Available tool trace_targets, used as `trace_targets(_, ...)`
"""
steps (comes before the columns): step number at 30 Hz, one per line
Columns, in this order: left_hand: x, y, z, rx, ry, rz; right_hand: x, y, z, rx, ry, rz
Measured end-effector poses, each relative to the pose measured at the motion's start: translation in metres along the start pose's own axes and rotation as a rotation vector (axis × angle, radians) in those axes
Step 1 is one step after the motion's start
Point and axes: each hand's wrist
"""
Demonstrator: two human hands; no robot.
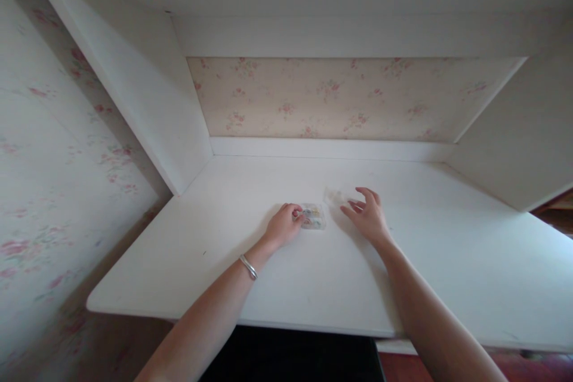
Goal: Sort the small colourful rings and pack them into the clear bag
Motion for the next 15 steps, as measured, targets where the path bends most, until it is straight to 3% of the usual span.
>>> trace_targets(5,-0.003,0.005,0.005,0.119,0.066,-0.004,0.006,-0.020,-0.013,-0.280,-0.072,0.059)
trace_targets(15,0.002,0.016,0.015,0.441,-0.069,-0.062,0.031,-0.059,-0.040,-0.103,-0.210,0.372)
Point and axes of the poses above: each hand's wrist, its own x-axis away from the middle knuckle, its own z-axis out of the back of the hand, y = z × x, and after that the axes turned 14 degrees about -y, right-handed
